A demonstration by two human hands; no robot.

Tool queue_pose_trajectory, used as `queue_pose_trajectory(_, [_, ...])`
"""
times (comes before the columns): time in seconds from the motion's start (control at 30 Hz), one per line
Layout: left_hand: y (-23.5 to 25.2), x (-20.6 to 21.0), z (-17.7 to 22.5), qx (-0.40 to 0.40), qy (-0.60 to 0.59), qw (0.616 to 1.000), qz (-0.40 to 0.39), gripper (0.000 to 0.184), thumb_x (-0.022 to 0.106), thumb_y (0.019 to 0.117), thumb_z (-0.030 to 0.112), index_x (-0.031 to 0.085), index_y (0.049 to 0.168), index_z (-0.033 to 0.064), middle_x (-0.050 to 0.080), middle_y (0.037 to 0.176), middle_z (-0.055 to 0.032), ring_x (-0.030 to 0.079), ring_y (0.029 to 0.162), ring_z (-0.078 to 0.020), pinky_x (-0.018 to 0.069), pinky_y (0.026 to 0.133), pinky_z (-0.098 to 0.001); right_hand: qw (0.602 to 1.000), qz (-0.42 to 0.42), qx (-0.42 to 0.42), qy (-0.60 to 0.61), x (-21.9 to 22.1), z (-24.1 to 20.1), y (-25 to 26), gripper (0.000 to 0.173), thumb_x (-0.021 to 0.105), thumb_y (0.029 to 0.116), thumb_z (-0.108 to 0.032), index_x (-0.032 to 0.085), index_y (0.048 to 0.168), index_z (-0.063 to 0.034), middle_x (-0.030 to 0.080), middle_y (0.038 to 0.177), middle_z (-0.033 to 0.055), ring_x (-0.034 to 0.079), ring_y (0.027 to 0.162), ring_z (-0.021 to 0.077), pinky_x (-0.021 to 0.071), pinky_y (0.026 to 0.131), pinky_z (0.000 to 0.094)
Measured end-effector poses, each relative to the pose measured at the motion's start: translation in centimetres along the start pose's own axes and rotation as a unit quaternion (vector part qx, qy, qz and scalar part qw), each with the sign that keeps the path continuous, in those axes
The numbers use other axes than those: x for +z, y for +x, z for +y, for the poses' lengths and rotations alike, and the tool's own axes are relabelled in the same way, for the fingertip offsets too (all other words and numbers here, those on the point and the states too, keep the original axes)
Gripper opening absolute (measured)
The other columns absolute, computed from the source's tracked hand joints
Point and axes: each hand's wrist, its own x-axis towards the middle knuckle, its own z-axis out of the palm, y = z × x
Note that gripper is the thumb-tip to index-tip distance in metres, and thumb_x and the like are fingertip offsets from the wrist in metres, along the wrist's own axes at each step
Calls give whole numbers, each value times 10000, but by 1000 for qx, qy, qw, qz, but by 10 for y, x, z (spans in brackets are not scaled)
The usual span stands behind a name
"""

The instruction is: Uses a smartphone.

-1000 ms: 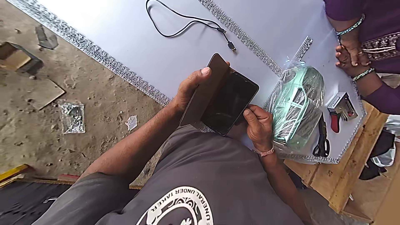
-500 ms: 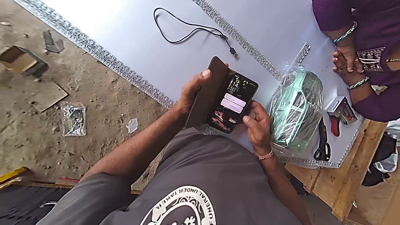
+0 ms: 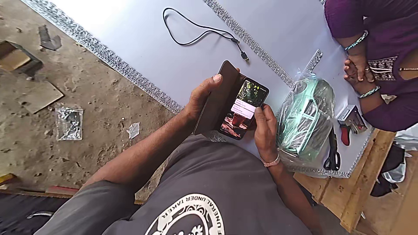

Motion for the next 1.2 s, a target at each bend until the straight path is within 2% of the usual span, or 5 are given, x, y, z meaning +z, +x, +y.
queue_pose_trajectory(0.1, [-2,3,1,-10,-5,1000,9,435,475,1023,395,615,1342,134,740,1067,-41,727,908,-102,632,756,-295,998,3,3,65,-1,2,1,359,350,1097,-262,633,1060,-45,684,898,25,684,880,99,591,823,309])
queue_pose_trajectory(0.27, [-2,2,0,-15,-6,1000,15,433,470,1024,403,613,1332,135,738,1061,-44,726,900,-104,632,747,-299,998,-7,1,65,0,-2,1,229,575,934,-129,621,1100,22,695,853,50,695,779,108,597,697,275])
queue_pose_trajectory(0.6, [-2,-40,-8,-7,-74,993,-90,558,410,1063,369,429,1496,17,615,1357,-171,660,1173,-239,569,988,-413,993,-11,37,107,-3,0,5,202,497,980,-138,646,1026,-10,712,816,82,726,737,171,637,660,354])
queue_pose_trajectory(1.0, [0,-38,-7,9,-80,990,-113,498,428,1065,354,485,1445,36,642,1310,-145,662,1158,-214,571,980,-393,995,-25,26,90,-5,2,-1,200,645,863,-90,631,1049,-18,685,751,57,703,669,153,617,610,322])
queue_pose_trajectory(1.2, [1,-2,0,21,-6,1000,6,428,441,1024,367,629,1312,113,730,1155,-65,712,1038,-136,612,884,-336,997,-5,33,68,0,-3,3,171,674,852,-23,633,1016,4,697,754,79,712,686,163,622,631,323])
